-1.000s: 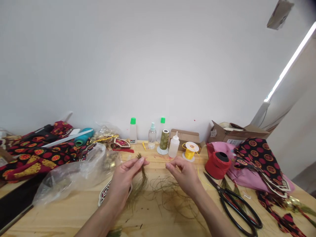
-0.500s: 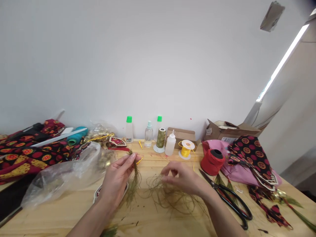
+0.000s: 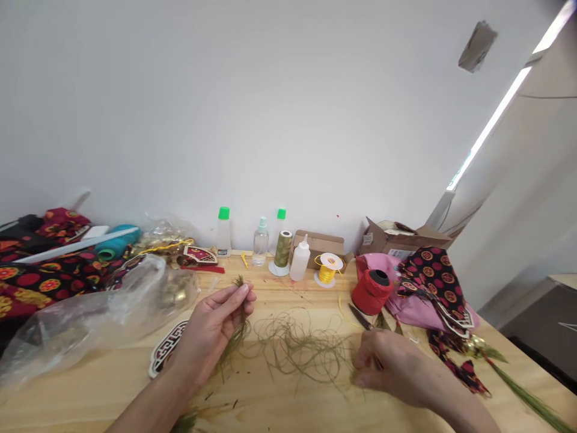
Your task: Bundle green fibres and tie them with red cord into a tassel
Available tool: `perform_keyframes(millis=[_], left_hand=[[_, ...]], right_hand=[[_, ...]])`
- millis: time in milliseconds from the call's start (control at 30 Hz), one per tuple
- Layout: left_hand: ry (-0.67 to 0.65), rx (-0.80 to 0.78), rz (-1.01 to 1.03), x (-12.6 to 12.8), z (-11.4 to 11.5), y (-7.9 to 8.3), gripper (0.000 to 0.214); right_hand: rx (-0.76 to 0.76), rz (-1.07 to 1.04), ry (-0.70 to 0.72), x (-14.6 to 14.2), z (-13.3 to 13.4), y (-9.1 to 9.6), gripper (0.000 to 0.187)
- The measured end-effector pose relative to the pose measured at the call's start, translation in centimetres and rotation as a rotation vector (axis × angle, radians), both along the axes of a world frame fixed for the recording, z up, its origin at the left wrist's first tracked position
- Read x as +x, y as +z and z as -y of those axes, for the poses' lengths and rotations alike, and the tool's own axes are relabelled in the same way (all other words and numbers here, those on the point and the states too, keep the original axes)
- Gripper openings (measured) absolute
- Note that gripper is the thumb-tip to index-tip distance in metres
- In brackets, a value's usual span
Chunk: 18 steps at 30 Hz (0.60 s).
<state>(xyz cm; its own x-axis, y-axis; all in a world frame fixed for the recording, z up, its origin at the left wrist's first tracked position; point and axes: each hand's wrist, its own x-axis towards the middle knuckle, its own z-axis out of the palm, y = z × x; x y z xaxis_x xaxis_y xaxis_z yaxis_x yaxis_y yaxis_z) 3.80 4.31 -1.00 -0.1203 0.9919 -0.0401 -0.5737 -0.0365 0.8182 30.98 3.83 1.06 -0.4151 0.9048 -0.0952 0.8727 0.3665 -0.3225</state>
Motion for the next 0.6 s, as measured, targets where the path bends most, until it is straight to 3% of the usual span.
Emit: perform_keyframes(millis=[167, 300, 400, 467, 600], left_hand=[[0.004, -0.001, 0.024, 0.1, 0.0, -0.1, 0.007], [-0.014, 0.004, 0.092, 0.0, -0.1, -0.3, 0.007], [-0.060, -0.027, 0.233, -0.1, 0.1, 0.0, 0.014], [-0.099, -0.078, 0.326, -0.2, 0.3, 0.3, 0.021], [-0.164, -0.163, 0.371, -0.1, 0.7, 0.5, 0.025]], right_hand=[[0.192, 0.017, -0.057, -0.8, 0.1, -2.5, 0.011], [0.126, -0.076, 0.097, -4.6, -1.4, -3.8, 0.015], [0.100, -0.156, 0.254, -7.6, -2.3, -2.9, 0.011], [0.070, -0.214, 0.283, -8.7, -3.0, -1.7, 0.010], [0.065, -0.205, 0.283, -8.1, -4.6, -0.3, 0.011]])
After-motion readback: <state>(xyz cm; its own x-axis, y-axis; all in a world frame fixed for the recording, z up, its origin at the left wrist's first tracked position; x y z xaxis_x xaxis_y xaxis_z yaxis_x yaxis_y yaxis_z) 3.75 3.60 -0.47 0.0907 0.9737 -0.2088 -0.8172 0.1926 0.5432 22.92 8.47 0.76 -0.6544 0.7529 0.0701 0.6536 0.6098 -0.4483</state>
